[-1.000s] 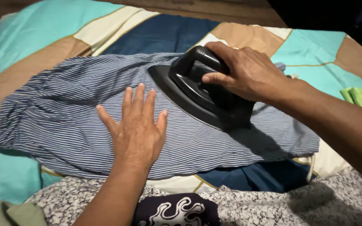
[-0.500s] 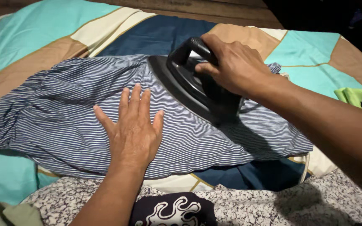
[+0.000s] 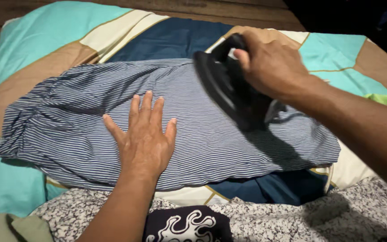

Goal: The person irons a striped shirt on a bed using a handheld iron. They smooth the fabric, iron multiple sections, fold the shirt, and iron the folded edges before placing it aside.

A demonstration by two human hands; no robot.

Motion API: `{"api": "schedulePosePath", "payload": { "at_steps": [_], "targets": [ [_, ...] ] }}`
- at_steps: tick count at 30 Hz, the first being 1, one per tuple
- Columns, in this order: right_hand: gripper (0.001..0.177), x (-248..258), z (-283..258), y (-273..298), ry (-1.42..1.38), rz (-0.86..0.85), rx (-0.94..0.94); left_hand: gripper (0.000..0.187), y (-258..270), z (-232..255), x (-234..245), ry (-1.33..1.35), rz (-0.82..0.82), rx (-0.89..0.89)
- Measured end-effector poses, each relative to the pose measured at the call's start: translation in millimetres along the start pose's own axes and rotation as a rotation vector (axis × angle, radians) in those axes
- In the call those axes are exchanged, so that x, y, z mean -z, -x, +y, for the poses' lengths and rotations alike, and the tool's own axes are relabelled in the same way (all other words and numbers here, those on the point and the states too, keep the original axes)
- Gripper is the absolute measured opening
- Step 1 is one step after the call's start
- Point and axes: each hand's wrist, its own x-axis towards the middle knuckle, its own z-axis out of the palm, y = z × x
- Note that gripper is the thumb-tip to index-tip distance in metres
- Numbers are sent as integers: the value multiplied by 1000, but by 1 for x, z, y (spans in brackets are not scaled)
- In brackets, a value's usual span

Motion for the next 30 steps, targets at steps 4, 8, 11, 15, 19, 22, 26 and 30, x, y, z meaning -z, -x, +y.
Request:
{"api": "schedulePosePath", "payload": {
  "at_steps": [4,8,11,15,19,22,26,30],
  "targets": [
    [49,8,58,12,54,-87,-216,57,1,-1,1,3,-29,9],
    [49,15,99,31,73,-148,-348,57,1,1,0,-9,-12,-3],
    [50,19,108,42,-75,-221,-330,57,1,1,-1,-30,-18,-2],
    [53,24,93,55,-338,-171,79,57,3,1,0,-12,-13,-7],
    [56,22,41,56,-291,-295,84,52,7,-3,5,24,5,-48],
    [56,18,-7,45,-290,-215,264,44,19,-23,21,-32,83,5],
    [54,14,-64,15,-361,-167,357,44,34,-59,44,-3,225,42],
    [56,15,-99,14,-455,-114,526,37,34,-65,50,140,304,98]
  ]
}}
